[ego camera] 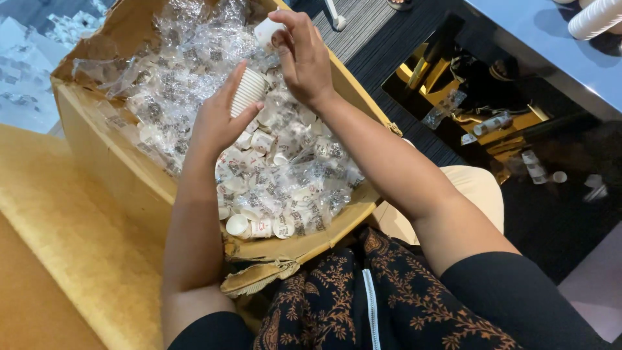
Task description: Unpacking and sorting small paper cups from a cardboard box.
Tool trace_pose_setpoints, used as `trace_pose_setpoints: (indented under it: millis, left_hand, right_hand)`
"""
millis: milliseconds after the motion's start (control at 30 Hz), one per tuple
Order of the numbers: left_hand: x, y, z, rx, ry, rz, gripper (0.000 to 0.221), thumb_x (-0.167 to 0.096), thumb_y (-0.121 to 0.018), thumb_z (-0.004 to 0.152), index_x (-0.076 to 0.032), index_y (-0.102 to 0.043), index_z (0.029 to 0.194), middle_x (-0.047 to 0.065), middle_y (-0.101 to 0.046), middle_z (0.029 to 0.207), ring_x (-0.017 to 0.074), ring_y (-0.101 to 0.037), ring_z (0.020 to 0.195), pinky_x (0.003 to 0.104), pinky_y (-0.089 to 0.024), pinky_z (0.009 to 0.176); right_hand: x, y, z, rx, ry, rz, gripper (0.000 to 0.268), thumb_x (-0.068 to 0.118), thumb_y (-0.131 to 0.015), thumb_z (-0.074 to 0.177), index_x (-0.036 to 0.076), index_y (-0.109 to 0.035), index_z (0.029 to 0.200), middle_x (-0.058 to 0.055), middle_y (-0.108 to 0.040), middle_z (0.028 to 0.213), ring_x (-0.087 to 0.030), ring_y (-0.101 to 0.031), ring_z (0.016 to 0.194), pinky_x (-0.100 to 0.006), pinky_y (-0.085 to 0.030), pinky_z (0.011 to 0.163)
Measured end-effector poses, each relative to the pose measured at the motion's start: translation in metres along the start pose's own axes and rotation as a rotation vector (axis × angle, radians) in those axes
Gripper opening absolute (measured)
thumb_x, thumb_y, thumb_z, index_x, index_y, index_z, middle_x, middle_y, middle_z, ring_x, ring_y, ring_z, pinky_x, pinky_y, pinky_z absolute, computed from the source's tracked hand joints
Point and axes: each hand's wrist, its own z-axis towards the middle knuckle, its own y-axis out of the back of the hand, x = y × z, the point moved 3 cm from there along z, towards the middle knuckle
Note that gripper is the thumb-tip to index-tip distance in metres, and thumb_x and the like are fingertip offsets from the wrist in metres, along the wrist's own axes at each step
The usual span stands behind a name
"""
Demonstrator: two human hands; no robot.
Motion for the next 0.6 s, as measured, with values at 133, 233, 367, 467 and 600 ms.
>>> trace_pose_setpoints:
  millis: [133, 233, 367, 467, 600]
  left_hand:
    - [-0.007, 0.005, -0.002, 0.026, 0.063, -0.048, 0.079, -0.050, -0.071, 0.094, -0.032, -0.035, 0.161, 0.017, -0.066, 0.140, 0.0379, -0.071, 0.116, 0.046, -0.055, 0.097]
    - [0.008, -0.001, -0.002, 0.042, -0.048, -0.015, 0.079, -0.049, -0.073, 0.095, -0.029, -0.036, 0.162, 0.019, -0.066, 0.140, 0.0404, -0.069, 0.115, 0.048, -0.056, 0.094]
    - [-0.004, 0.012, -0.002, -0.051, 0.096, -0.027, 0.075, -0.051, -0.072, 0.097, -0.030, -0.038, 0.161, 0.017, -0.070, 0.134, 0.0326, -0.075, 0.106, 0.045, -0.061, 0.087]
    - [0.009, 0.009, -0.007, -0.222, -0.028, -0.099, 0.074, -0.048, -0.072, 0.104, -0.029, -0.034, 0.164, 0.014, -0.069, 0.142, 0.0294, -0.078, 0.111, 0.041, -0.064, 0.091]
    - [0.023, 0.002, -0.011, -0.380, -0.179, -0.090, 0.069, -0.041, -0.072, 0.114, -0.029, -0.026, 0.163, 0.016, -0.060, 0.153, 0.0290, -0.076, 0.124, 0.038, -0.061, 0.100]
  right_hand:
    - [-0.013, -0.020, -0.013, 0.382, -0.290, 0.158, 0.033, 0.020, -0.052, 0.110, 0.019, -0.048, 0.143, -0.011, -0.068, 0.097, -0.025, -0.072, 0.090, -0.037, -0.055, 0.083]
    - [-0.010, -0.034, -0.027, 0.546, -0.258, 0.210, 0.038, 0.034, -0.044, 0.116, 0.018, -0.043, 0.150, -0.016, -0.066, 0.117, -0.028, -0.071, 0.103, -0.038, -0.053, 0.092]
    - [-0.014, -0.042, -0.037, 0.436, -0.288, 0.457, 0.051, 0.048, -0.032, 0.120, 0.015, -0.031, 0.159, -0.015, -0.070, 0.135, -0.029, -0.067, 0.128, -0.043, -0.048, 0.115]
    - [-0.051, -0.064, -0.050, 0.188, -0.560, 0.567, 0.055, 0.048, -0.033, 0.114, 0.013, -0.029, 0.156, -0.017, -0.063, 0.138, -0.032, -0.071, 0.116, -0.048, -0.058, 0.105]
    - [-0.046, -0.081, -0.095, 0.495, -0.952, 0.511, 0.047, 0.044, -0.035, 0.111, 0.009, -0.044, 0.142, -0.015, -0.065, 0.131, -0.032, -0.073, 0.101, -0.050, -0.064, 0.091]
